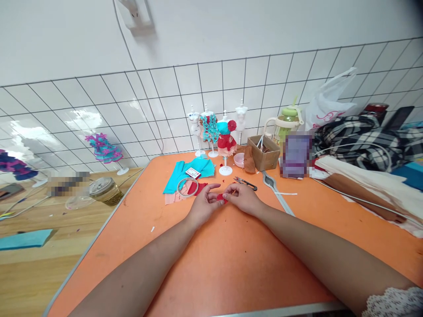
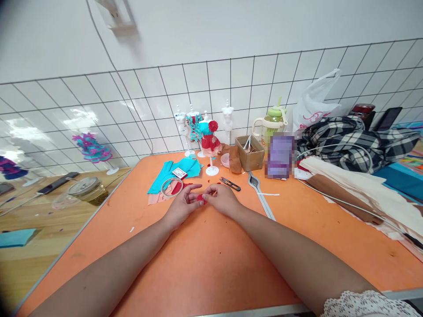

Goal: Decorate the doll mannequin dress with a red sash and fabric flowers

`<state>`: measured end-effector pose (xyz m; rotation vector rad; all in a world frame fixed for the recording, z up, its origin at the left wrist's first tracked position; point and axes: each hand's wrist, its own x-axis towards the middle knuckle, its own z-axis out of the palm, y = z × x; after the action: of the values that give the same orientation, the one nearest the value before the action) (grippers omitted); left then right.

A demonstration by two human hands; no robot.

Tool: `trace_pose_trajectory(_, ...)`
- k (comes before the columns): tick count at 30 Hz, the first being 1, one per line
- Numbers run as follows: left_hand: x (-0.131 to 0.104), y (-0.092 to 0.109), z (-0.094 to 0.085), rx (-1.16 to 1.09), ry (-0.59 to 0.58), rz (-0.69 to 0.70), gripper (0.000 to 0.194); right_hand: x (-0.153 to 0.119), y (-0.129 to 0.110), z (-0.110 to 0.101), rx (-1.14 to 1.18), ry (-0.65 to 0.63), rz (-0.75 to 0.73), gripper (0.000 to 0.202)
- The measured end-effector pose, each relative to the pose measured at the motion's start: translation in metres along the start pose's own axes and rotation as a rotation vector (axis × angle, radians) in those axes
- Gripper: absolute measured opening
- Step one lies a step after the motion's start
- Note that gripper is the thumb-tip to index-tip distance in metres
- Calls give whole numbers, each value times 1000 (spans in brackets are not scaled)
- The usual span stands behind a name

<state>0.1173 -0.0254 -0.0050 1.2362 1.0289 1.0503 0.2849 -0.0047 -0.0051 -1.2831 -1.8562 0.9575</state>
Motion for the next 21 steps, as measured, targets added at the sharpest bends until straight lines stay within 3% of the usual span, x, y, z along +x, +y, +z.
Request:
trace_pose_trajectory(9, 3, -2, -6, -101, -43, -87, 63, 2, 2, 3, 104, 90, -17, 16)
trace_pose_trajectory(17, 2, 1, -5, 30, 33, -14, 55, 0, 0, 6, 320, 1, 145, 13)
trace_pose_trajectory(21, 2, 1, -6, 39, 13, 10, 55, -1, -1, 4, 374, -6, 156, 23)
